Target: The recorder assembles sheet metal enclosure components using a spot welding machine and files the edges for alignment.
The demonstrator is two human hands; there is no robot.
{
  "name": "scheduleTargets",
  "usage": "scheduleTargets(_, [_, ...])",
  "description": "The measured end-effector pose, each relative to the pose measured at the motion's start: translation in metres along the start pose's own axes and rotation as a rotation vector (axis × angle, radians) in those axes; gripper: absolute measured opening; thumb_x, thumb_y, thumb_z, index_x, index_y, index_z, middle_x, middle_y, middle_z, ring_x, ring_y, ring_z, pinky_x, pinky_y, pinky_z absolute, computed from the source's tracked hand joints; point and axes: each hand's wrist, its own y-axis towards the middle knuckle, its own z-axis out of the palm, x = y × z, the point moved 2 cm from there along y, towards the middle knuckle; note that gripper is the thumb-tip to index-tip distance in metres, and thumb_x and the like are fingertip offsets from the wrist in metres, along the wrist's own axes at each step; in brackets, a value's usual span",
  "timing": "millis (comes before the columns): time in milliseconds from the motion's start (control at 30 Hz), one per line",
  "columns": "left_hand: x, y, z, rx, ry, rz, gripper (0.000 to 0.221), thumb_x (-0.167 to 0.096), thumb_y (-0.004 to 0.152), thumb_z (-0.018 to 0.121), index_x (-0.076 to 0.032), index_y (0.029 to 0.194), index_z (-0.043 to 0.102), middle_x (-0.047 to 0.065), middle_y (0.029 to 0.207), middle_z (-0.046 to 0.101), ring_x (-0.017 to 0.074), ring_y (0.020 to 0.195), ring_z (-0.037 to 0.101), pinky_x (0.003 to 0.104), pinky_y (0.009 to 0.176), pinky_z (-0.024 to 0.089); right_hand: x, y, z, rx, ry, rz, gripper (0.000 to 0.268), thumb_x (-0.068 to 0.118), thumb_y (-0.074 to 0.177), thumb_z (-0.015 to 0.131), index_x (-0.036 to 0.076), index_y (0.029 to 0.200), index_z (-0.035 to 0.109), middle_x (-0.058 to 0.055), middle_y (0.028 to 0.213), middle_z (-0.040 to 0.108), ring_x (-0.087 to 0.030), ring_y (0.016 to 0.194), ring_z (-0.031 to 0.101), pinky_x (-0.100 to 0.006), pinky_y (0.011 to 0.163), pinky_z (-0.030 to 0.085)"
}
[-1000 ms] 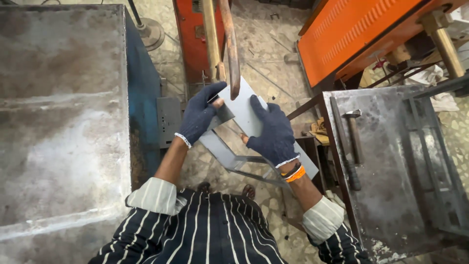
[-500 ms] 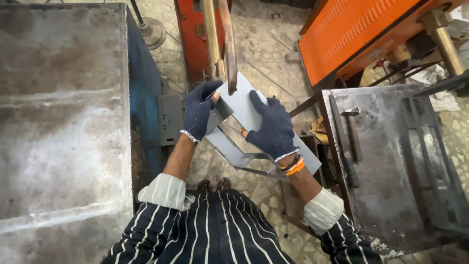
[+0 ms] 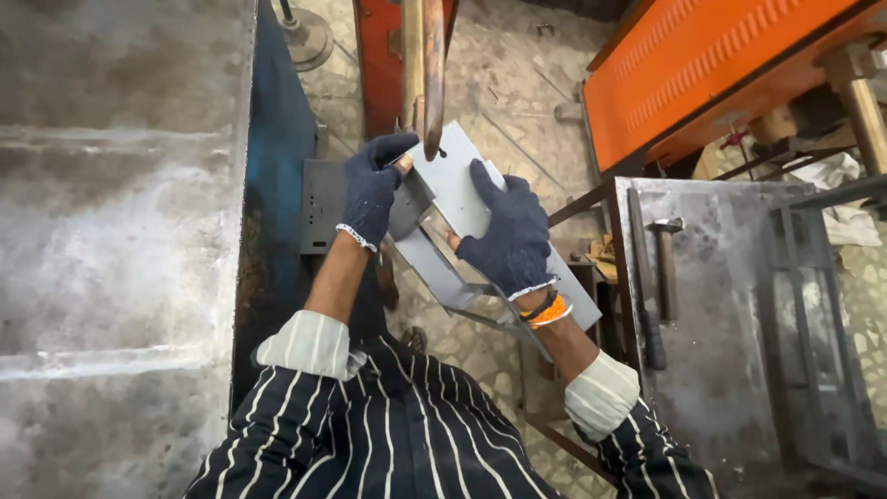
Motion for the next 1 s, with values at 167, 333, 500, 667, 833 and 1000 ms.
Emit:
scheduleTargets(167, [0.002, -0.001, -0.003, -0.037, 0.024, -0.059, 0.027, -0.003, 0.09, 0.073, -0.002, 0.117, 0.076, 0.004, 0.107, 0.076, 0.011, 0.094, 0.067, 0.025, 0.084, 0.053, -0.001, -0.002, 0.004, 0.015, -0.009, 0.001, 0.096, 0.037, 0.059, 0.093, 0.01, 0.144, 0.058, -0.026, 0.121, 0.061, -0.043, 0.106, 0.063, -0.05, 0.089, 0.051])
scheduleTargets(333, [-0.002, -0.004, -0.004, -0.012, 0.023, -0.027, 0.028, -0.004, 0.09, 0.073, -0.003, 0.118, 0.075, 0.002, 0.111, 0.076, 0.0097, 0.098, 0.067, 0.024, 0.086, 0.053, -0.001, -0.006, 0.006, -0.01, -0.045, -0.009, 0.096, 0.038, 0.057, 0.094, 0.011, 0.143, 0.058, -0.027, 0.122, 0.061, -0.044, 0.108, 0.062, -0.051, 0.089, 0.05])
scheduleTargets(500, [0.002, -0.005, -0.007, 0.0, 0.07, -0.051, 0.031, -0.005, 0.089, 0.072, -0.004, 0.119, 0.075, 0.001, 0.109, 0.074, 0.01, 0.094, 0.064, 0.025, 0.079, 0.05, 0.0, -0.008, 0.007, -0.044, -0.009, -0.038, 0.097, 0.036, 0.057, 0.093, 0.011, 0.145, 0.058, -0.03, 0.127, 0.059, -0.047, 0.114, 0.06, -0.052, 0.095, 0.049])
scheduleTargets(667, [0.01, -0.013, -0.014, 0.038, 0.07, 0.005, 0.029, -0.006, 0.094, 0.072, -0.003, 0.123, 0.073, 0.003, 0.115, 0.074, 0.0128, 0.103, 0.066, 0.028, 0.09, 0.052, 0.002, -0.006, 0.006, 0.007, -0.049, -0.041, 0.097, 0.038, 0.059, 0.093, 0.01, 0.145, 0.056, -0.033, 0.127, 0.059, -0.048, 0.114, 0.059, -0.052, 0.095, 0.049])
scheduleTargets(833, [-0.02, -0.038, -0.003, 0.271, 0.1, 0.206, 0.068, 0.001, 0.082, 0.075, -0.004, 0.147, 0.053, 0.007, 0.145, 0.06, 0.0221, 0.137, 0.056, 0.036, 0.117, 0.042, 0.001, -0.005, 0.01, 0.006, -0.062, -0.016, 0.099, 0.038, 0.058, 0.092, 0.01, 0.145, 0.056, -0.034, 0.128, 0.058, -0.048, 0.115, 0.06, -0.052, 0.096, 0.049])
scheduleTargets(1000, [-0.007, -0.038, 0.016, 0.056, 0.497, 0.488, 0.101, -0.019, 0.058, 0.099, -0.003, 0.14, 0.042, 0.016, 0.135, 0.056, 0.0284, 0.127, 0.058, 0.038, 0.107, 0.048, 0.0, -0.004, 0.013, -0.032, -0.046, -0.011, 0.095, 0.039, 0.059, 0.092, 0.011, 0.143, 0.058, -0.031, 0.128, 0.06, -0.045, 0.113, 0.062, -0.05, 0.096, 0.051])
